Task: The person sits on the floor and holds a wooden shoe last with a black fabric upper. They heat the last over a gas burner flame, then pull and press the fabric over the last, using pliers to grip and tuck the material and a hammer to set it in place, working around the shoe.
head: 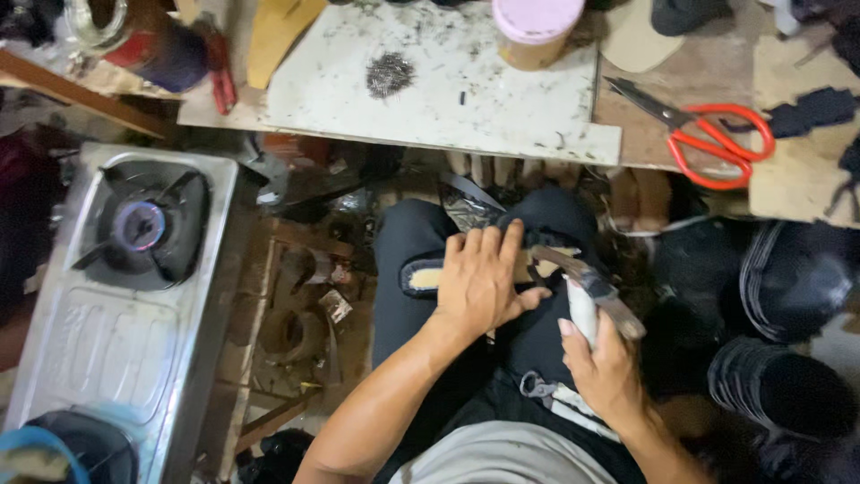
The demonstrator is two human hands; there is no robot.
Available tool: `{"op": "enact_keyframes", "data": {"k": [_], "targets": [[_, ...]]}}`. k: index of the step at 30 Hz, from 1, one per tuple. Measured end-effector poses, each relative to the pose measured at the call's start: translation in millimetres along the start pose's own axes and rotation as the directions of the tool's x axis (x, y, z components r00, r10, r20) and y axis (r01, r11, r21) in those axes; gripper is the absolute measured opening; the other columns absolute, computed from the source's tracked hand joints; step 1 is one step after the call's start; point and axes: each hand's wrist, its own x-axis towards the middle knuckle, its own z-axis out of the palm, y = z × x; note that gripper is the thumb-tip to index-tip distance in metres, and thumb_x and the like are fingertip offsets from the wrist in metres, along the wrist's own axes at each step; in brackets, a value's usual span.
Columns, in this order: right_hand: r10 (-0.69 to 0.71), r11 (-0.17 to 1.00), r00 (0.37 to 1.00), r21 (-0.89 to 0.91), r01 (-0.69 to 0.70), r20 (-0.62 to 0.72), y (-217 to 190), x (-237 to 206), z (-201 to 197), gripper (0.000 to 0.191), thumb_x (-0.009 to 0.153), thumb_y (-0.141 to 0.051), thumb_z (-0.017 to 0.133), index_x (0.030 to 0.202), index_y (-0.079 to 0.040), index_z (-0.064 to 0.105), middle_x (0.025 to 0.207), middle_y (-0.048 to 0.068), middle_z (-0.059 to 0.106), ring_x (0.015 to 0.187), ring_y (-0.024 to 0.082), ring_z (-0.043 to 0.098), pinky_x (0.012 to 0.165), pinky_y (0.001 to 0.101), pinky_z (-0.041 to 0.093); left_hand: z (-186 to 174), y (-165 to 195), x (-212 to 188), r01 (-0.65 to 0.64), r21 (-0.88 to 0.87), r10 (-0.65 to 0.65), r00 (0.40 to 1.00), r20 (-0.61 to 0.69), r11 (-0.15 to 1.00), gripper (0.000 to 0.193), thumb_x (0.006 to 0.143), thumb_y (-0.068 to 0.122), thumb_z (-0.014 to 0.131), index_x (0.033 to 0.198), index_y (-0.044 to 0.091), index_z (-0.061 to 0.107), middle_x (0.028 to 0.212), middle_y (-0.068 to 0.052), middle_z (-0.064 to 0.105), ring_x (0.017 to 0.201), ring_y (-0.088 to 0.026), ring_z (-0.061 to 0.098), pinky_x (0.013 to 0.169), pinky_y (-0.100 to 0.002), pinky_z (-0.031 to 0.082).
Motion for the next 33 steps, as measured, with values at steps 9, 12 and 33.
{"op": "enact_keyframes", "data": {"k": [9, 12, 33], "targets": [[0.126, 0.973, 0.991, 0.198, -0.117, -0.033, 25, -2, 16, 0.041, 0.095, -0.022, 0.061, 0.124, 0.005, 0.051, 0.067, 0.008, 0.065, 0.051, 0.018, 0.066, 0.051, 0.0325, 0.056, -16, -46, -2, -0.068, -0.285, 0.082, 0.996, 0.038, 0.956, 0.074, 0.083, 0.052, 0.077, 0.135, 0.001, 0.061, 0.132, -0.024, 0.063, 0.121, -0.041, 0.059, 0.101, -0.050, 0.047], [0.100, 0.974, 0.995, 0.205, -0.095, -0.016, 39, -3, 18, 0.042, 0.097, -0.020, 0.059, 0.128, 0.006, 0.050, 0.065, 0.010, 0.065, 0.053, 0.016, 0.064, 0.054, 0.0309, 0.053, -25, -93, 9, 0.027, -0.255, -0.016, 0.999, 0.044, 0.967, 0.055, 0.089, 0.045, 0.076, 0.124, 0.003, 0.068, 0.122, -0.020, 0.070, 0.114, -0.039, 0.064, 0.097, -0.049, 0.051], [0.199, 0.894, 0.977, 0.423, -0.147, -0.081, 75, -26, 45, 0.055, 0.094, -0.015, 0.056, 0.143, 0.007, 0.046, 0.060, 0.009, 0.058, 0.048, 0.013, 0.055, 0.049, 0.0294, 0.049, -94, -308, 105, 0.301, 0.167, -0.207, 0.881, -0.424, 0.939, 0.023, 0.090, 0.024, 0.072, 0.092, 0.001, 0.076, 0.102, -0.026, 0.069, 0.092, -0.046, 0.065, 0.076, -0.053, 0.053]]}}
